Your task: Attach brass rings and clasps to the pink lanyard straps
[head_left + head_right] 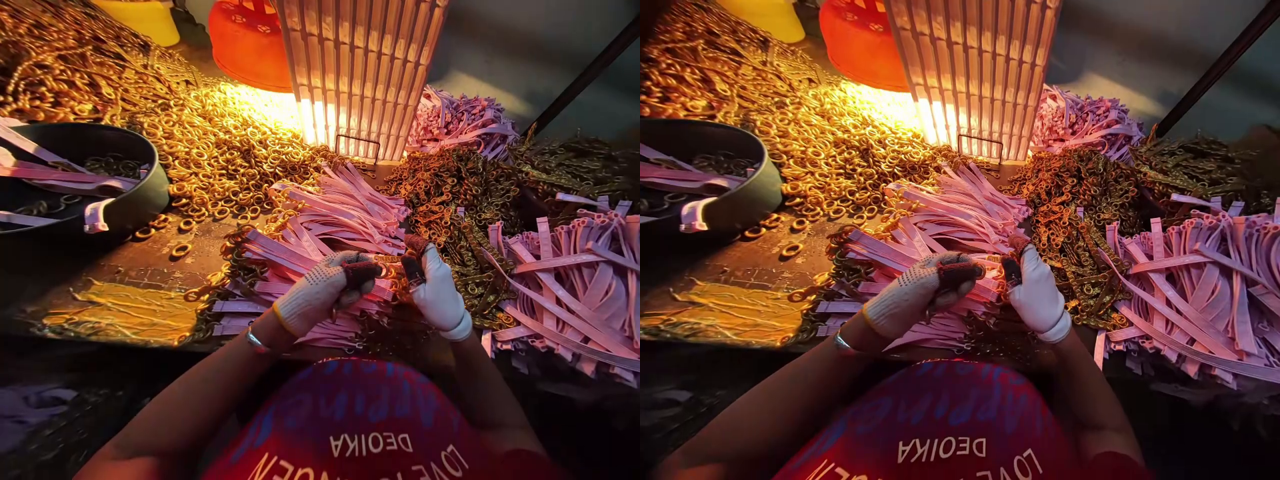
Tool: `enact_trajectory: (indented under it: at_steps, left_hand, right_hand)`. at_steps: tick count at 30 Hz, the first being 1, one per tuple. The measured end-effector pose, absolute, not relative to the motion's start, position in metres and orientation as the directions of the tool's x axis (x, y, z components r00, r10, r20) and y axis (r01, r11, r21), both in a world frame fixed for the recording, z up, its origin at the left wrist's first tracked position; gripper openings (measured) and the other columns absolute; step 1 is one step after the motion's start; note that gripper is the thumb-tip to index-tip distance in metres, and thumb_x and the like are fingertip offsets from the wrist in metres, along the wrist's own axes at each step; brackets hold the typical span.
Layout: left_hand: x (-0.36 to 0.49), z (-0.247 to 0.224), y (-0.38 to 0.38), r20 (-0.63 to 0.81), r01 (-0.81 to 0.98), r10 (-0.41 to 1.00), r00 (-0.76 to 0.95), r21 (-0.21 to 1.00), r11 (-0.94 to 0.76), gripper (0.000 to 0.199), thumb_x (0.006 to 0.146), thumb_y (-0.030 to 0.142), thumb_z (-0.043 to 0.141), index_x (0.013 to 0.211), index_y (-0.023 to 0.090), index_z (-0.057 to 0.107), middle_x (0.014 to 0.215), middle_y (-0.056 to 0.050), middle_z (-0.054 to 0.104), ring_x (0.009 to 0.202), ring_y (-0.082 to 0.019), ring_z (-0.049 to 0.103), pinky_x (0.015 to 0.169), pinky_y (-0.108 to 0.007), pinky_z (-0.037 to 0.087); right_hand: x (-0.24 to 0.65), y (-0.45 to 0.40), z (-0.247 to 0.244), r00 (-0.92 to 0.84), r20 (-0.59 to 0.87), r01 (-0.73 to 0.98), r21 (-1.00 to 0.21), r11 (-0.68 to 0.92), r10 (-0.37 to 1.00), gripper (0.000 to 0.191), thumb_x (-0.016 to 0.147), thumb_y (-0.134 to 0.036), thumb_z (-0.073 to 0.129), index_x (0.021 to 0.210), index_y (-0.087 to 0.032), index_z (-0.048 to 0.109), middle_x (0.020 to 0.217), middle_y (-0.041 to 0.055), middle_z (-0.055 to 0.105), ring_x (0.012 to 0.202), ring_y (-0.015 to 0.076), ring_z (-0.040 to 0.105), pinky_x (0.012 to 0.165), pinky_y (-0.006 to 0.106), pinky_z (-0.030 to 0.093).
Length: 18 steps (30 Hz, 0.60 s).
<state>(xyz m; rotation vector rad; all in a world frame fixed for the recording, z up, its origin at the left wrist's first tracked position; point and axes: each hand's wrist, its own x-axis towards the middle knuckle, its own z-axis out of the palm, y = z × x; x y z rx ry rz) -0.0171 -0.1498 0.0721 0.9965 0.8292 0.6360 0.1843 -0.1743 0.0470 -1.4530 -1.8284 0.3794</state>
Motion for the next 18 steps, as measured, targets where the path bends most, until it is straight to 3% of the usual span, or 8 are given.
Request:
enact_trajectory:
  at_steps: [4, 8, 11, 13, 16, 18]
  left_hand:
    - [-0.021, 0.068, -0.148, -0.347, -0.016, 0.718, 0.603, 0.895, 0.446, 0.024, 0.087, 0.039, 0.067, 0.082, 0.017, 0.058, 0.061, 0.003, 0.054, 0.041, -0.004, 0.035, 0.036, -0.016, 0.022]
    - [-0.021, 0.057, -0.144, -0.39, 0.063, 0.682, 0.619, 0.89, 0.452, 0.028, 0.084, 0.042, 0.069, 0.098, 0.018, 0.063, 0.069, 0.002, 0.058, 0.047, -0.006, 0.043, 0.04, -0.015, 0.027]
    - [-0.022, 0.059, -0.14, -0.382, 0.15, 0.64, 0.667, 0.91, 0.386, 0.028, 0.085, 0.044, 0.066, 0.094, 0.017, 0.064, 0.063, 0.003, 0.054, 0.044, -0.006, 0.037, 0.039, -0.017, 0.023]
    - [-0.022, 0.063, -0.14, -0.354, 0.207, 0.683, 0.639, 0.934, 0.291, 0.028, 0.086, 0.044, 0.063, 0.083, 0.017, 0.061, 0.057, 0.004, 0.05, 0.042, -0.006, 0.034, 0.038, -0.019, 0.022]
    - [-0.023, 0.068, -0.143, -0.241, 0.286, 0.778, 0.58, 0.955, 0.082, 0.022, 0.085, 0.035, 0.061, 0.074, 0.017, 0.06, 0.061, 0.002, 0.055, 0.051, -0.009, 0.045, 0.046, -0.02, 0.034]
    - [-0.024, 0.066, -0.147, -0.142, 0.304, 0.78, 0.61, 0.95, -0.065, 0.012, 0.082, 0.027, 0.062, 0.077, 0.017, 0.062, 0.071, 0.0, 0.063, 0.063, -0.012, 0.053, 0.057, -0.022, 0.042]
  right_hand:
    - [0.188, -0.172, 0.045, -0.367, 0.388, 0.626, -0.569, 0.533, 0.845, 0.047, 0.092, -0.018, 0.05, 0.139, -0.017, 0.049, 0.129, 0.0158, 0.065, 0.119, 0.027, 0.063, 0.101, 0.041, 0.052]
    - [0.186, -0.175, 0.042, -0.56, 0.354, 0.583, -0.474, 0.66, 0.749, 0.051, 0.089, -0.02, 0.055, 0.139, -0.012, 0.048, 0.123, 0.019, 0.065, 0.115, 0.0286, 0.063, 0.097, 0.04, 0.052]
    - [0.184, -0.179, 0.043, -0.595, 0.384, 0.636, -0.312, 0.706, 0.706, 0.041, 0.09, -0.027, 0.056, 0.128, -0.01, 0.055, 0.111, 0.0185, 0.067, 0.102, 0.0282, 0.064, 0.087, 0.038, 0.052]
    - [0.183, -0.183, 0.044, -0.574, 0.387, 0.723, -0.175, 0.669, 0.722, 0.031, 0.092, -0.035, 0.055, 0.111, -0.011, 0.062, 0.095, 0.0147, 0.068, 0.084, 0.0258, 0.064, 0.073, 0.035, 0.048]
    - [0.181, -0.187, 0.045, -0.535, 0.308, 0.824, -0.015, 0.566, 0.787, 0.03, 0.09, -0.045, 0.054, 0.087, -0.016, 0.063, 0.073, 0.0079, 0.064, 0.062, 0.0212, 0.056, 0.057, 0.034, 0.033]
    - [0.179, -0.189, 0.048, -0.532, 0.236, 0.839, 0.017, 0.544, 0.813, 0.031, 0.087, -0.047, 0.055, 0.082, -0.017, 0.062, 0.069, 0.0067, 0.063, 0.058, 0.0199, 0.054, 0.055, 0.034, 0.026]
